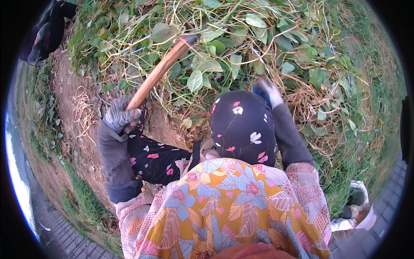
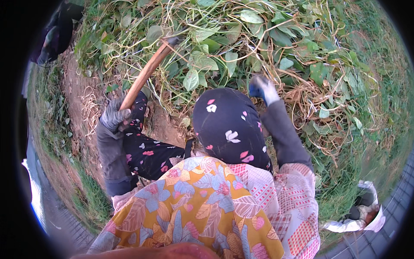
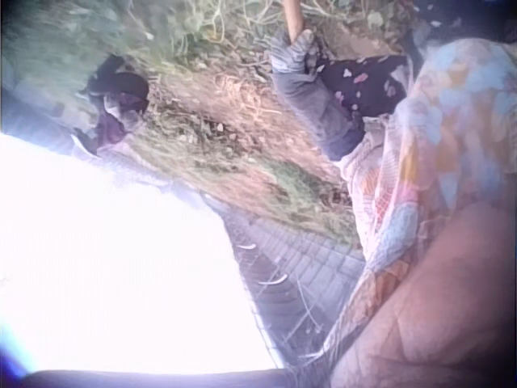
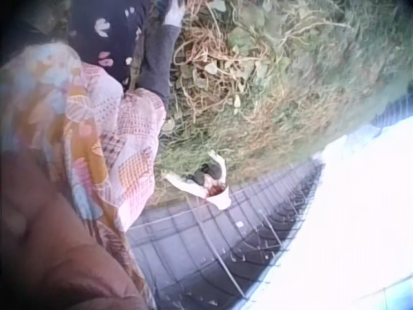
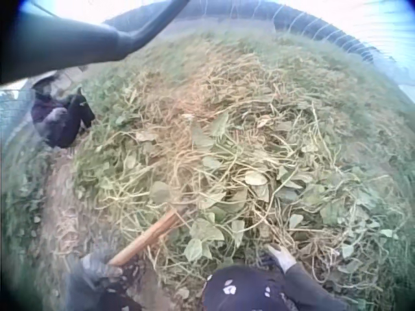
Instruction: The person kneels on the ground and uses a small hand hoe to loosen soil around plants. They pull up weeds and vines by hand, gathering them into a pile while another person works nearby.
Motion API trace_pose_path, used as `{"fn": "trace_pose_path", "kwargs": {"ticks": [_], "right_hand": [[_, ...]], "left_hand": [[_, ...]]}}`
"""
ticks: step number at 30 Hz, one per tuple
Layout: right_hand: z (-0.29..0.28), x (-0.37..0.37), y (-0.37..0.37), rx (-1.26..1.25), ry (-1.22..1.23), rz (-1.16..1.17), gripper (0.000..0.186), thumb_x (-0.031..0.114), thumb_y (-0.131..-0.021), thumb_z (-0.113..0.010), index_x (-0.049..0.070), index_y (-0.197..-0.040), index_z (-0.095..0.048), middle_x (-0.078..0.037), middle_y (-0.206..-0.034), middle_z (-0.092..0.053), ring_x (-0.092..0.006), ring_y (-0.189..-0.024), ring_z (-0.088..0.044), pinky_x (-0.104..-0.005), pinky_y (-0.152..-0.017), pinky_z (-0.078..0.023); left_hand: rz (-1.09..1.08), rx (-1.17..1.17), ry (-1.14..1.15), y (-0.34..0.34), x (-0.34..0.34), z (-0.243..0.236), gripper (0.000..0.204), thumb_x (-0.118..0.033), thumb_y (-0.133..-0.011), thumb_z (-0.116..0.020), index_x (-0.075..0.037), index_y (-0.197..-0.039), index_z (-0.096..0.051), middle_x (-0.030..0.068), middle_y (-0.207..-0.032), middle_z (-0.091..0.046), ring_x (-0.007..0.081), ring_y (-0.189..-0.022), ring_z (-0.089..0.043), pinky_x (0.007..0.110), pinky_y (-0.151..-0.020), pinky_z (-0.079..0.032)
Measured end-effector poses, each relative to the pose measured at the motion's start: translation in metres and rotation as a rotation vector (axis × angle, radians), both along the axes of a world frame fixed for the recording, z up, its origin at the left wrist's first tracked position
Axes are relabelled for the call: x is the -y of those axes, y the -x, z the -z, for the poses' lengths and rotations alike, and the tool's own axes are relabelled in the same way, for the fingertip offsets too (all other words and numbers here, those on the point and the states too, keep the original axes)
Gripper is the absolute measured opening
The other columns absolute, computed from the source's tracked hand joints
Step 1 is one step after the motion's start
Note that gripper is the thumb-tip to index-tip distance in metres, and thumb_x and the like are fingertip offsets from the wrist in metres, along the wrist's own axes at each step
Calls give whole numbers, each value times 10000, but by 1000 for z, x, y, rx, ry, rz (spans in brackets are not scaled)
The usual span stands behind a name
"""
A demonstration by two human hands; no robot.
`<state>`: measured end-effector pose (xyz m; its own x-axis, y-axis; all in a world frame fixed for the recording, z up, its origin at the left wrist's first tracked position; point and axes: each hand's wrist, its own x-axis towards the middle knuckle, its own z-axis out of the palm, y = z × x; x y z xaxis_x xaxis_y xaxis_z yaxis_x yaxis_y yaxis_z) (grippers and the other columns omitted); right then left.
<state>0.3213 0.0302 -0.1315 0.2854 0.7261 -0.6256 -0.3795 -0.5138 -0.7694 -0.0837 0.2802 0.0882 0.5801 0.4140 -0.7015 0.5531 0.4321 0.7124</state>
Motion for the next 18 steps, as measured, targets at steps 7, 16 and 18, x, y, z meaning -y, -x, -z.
{"fn": "trace_pose_path", "kwargs": {"ticks": [7,16,18], "right_hand": [[110,94,57,-189,32,387,489,312,-758,-644,69,-1143,-465,-102,-1062,-523,-257,-871,-531,-391,-749,-447],[28,-19,-90,-626,-675,840,242,174,-883,-396,-16,-980,-510,-184,-889,-585,-295,-735,-598,-401,-687,-551],[-46,-65,-127,-575,-779,930,250,114,-885,-354,-52,-926,-536,-193,-842,-599,-302,-729,-604,-411,-690,-551]], "left_hand": [[-319,438,227,37,85,18,400,-349,-746,-643,-60,-900,-414,-5,-474,-397,79,-310,-328,217,-327,-316],[-437,144,84,24,121,37,234,-185,-761,-645,-83,-884,-474,-12,-509,-425,76,-331,-343,216,-306,-285],[-434,121,-4,19,119,39,233,-177,-753,-655,-81,-874,-481,-15,-502,-424,73,-334,-346,214,-300,-273]]}}
